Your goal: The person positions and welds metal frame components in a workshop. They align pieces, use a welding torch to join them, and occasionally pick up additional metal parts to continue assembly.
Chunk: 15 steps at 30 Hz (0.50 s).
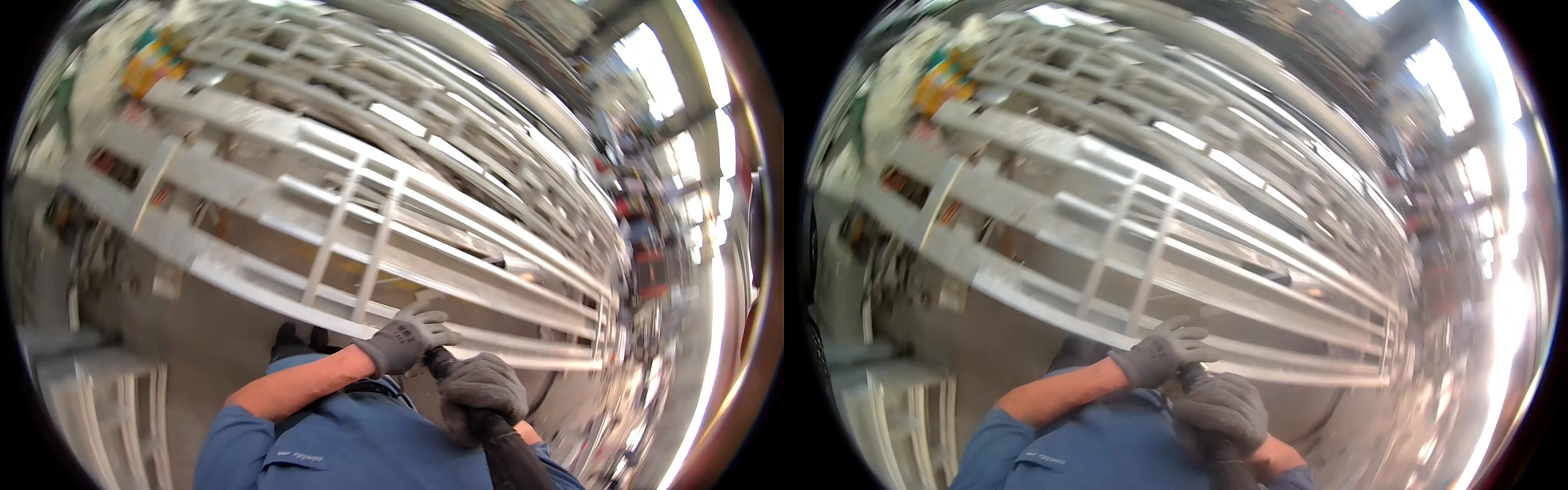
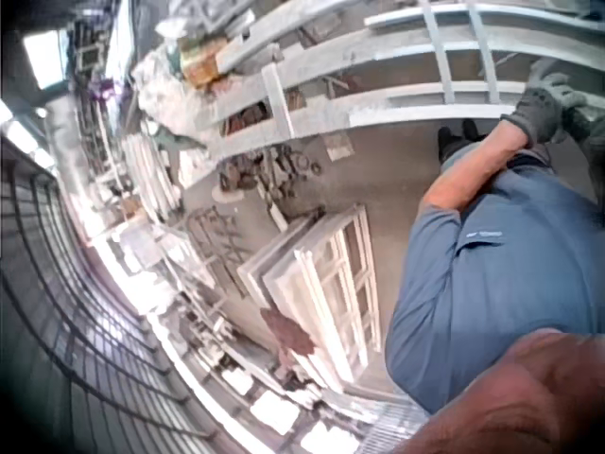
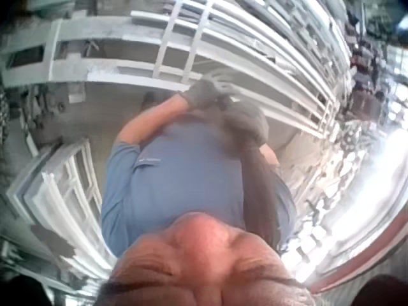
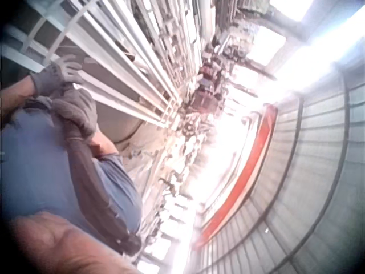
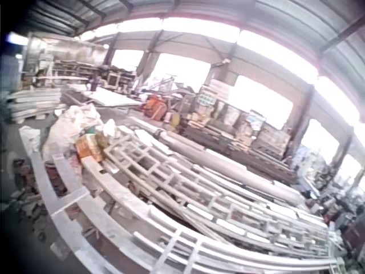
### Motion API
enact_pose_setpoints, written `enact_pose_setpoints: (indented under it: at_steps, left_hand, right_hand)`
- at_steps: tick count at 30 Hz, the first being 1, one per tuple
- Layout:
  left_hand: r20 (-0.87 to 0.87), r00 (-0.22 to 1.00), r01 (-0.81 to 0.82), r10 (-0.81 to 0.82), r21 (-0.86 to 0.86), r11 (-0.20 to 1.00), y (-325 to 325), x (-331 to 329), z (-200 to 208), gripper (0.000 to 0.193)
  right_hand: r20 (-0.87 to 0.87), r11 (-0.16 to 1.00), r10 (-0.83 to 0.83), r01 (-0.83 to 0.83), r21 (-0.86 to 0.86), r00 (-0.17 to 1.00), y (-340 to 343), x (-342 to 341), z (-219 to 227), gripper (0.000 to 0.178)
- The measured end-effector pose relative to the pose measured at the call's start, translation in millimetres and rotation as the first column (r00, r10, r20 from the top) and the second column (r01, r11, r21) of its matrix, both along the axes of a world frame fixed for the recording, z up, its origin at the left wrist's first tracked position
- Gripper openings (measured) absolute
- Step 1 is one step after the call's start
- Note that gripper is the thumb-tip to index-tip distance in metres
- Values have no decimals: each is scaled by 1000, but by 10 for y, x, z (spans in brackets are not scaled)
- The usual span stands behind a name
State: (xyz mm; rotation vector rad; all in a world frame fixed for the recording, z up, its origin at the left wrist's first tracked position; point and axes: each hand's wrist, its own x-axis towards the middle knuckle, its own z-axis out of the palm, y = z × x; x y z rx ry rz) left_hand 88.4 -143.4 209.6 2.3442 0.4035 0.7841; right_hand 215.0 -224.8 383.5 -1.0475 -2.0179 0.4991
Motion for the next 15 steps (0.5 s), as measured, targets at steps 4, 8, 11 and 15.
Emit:
enact_pose_setpoints:
  at_steps: [4, 8, 11, 15]
  left_hand:
    - [16, 972, 233, -233, -4, 973, -306, 330, -187, 39]
    - [-49, 829, 553, -557, -74, 830, -628, 454, -393, 71]
    - [-98, 725, 681, -682, -44, 731, -900, 424, -513, 73]
    - [-76, 539, 834, -839, -93, 544, -1304, 534, -539, 64]
  right_hand:
    - [-34, 974, -217, 219, 54, 976, -604, 71, -162, 40]
    - [8, 893, -449, 449, -25, 893, -1262, -35, -269, 32]
    - [-139, 790, -610, 613, -23, 780, -1625, -297, -442, 39]
    - [-126, 633, -769, 774, -17, 626, -2104, -490, -457, 41]
